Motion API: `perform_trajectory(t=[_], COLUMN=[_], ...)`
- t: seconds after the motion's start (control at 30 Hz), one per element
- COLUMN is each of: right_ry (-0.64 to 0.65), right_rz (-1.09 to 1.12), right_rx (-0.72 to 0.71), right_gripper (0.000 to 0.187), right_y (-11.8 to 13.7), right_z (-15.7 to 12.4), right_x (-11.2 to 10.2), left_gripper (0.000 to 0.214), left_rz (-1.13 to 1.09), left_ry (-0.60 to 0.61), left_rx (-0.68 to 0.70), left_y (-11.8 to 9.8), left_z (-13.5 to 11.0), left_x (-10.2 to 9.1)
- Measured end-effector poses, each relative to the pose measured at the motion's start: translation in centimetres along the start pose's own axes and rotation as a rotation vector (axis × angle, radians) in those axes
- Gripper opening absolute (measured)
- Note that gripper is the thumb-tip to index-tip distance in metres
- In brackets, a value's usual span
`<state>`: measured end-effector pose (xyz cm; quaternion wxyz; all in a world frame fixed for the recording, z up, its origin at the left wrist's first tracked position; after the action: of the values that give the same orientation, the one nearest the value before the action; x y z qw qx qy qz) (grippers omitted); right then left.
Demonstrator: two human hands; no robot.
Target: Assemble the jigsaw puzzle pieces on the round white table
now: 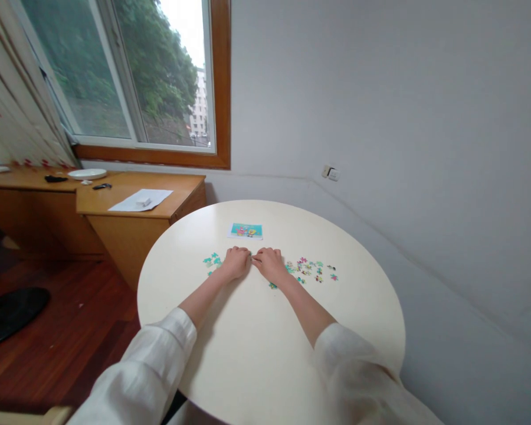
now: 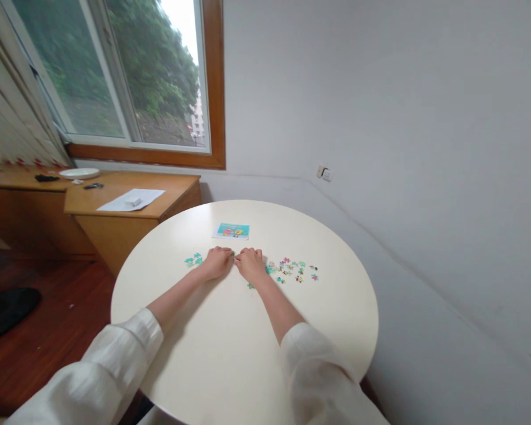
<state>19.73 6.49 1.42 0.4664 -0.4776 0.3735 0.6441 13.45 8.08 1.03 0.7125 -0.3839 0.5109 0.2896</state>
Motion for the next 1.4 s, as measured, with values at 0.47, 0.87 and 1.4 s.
perform_trajectory(t=[0.47,0.87,1.4], right_ry=[-0.07,-0.1,-0.21], right_rz=[0.048,0.016,0.275], right_rx=[0.078,0.028,0.197], right_gripper=[0.015,0.021,0.021], right_y=[-0.6,-0.4,-3.4], right_z=[-1.5,-1.6,-1.8], right_x=[-1.0,-0.7,-1.2], left_gripper=[0.026,0.027,0.021], left_rz=[-0.041,-0.051,-0.13], left_ry=[-0.077,-0.054,-0.04], left_rx=[-0.061,-0.081,-0.134], left_y=[0.0,-0.4,0.5], left_z=[-0.6,-1.4,-1.2], left_x=[-0.6,-0.2,0.4])
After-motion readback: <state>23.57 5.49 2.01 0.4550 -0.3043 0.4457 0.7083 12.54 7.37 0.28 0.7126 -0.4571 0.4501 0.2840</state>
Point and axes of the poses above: each hand's wrist, its own z-axis towards the middle knuckle, its own x-axis out of the palm, y = z × x, the point moved 10 cm from there along z, towards the middle knuckle, and after that the axes turned 6 degrees about -z, right-handed, at the moved point
